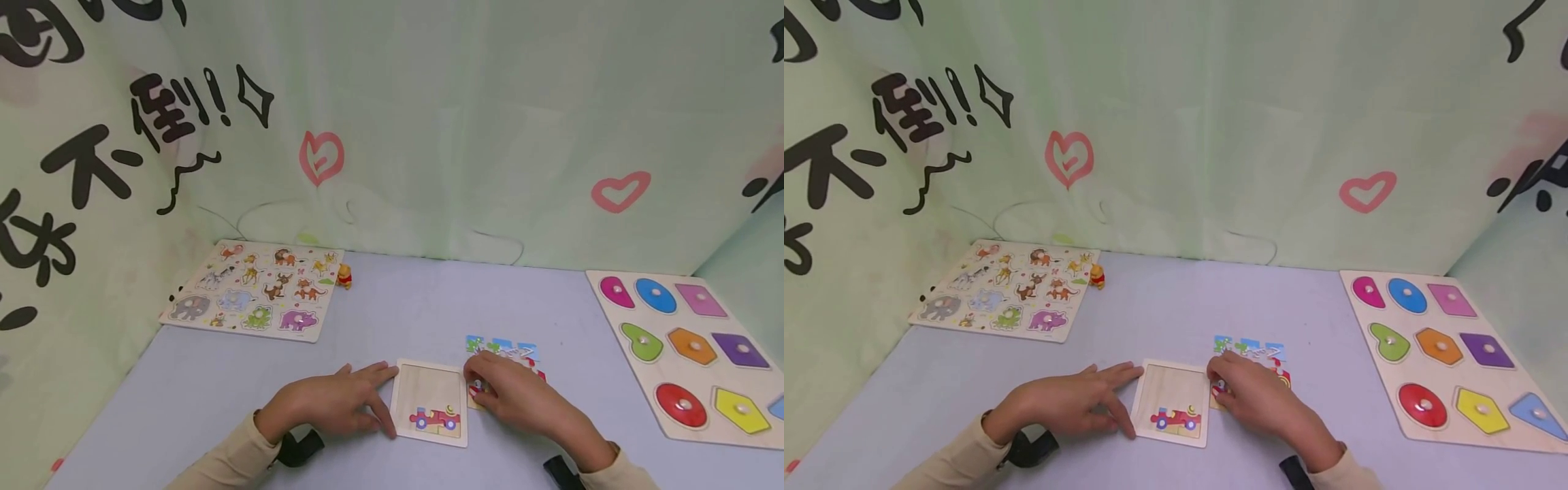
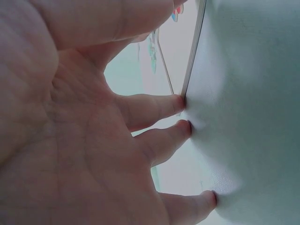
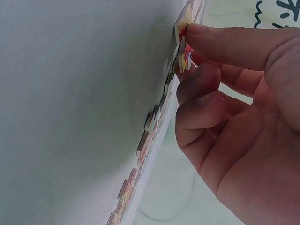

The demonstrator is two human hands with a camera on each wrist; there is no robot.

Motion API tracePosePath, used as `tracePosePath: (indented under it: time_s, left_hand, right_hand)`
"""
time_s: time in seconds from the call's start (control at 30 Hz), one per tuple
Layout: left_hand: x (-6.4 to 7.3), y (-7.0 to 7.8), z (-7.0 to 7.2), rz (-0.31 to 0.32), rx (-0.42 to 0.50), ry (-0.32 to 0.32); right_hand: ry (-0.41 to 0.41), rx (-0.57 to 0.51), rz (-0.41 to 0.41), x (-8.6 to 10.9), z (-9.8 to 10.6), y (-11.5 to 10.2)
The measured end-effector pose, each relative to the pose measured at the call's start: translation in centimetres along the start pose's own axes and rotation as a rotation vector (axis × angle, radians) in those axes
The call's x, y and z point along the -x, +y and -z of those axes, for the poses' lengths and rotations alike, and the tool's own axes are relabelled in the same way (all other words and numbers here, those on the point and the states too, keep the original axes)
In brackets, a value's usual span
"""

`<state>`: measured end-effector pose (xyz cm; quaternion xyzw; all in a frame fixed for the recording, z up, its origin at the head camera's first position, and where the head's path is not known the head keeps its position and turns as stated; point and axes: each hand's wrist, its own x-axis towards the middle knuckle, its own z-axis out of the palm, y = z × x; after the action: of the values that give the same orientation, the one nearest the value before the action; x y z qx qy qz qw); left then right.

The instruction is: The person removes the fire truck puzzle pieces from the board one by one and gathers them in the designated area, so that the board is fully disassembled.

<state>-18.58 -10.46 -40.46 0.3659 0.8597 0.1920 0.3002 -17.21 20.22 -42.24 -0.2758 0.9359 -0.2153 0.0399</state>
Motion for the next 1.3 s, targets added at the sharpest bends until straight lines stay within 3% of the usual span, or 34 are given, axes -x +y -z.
tracePosePath:
  time_s: [0.53, 1.3]
  left_hand:
    - [-0.1, -0.16, -0.01, -0.005, -0.005, 0.0]
    - [-0.03, -0.2, -0.06, -0.016, 0.007, 0.002]
  right_hand:
    - [0.026, 0.063, 0.003, 0.16, -0.14, -0.14]
    - [0.001, 0.066, -0.135, 0.2, -0.13, -0.32]
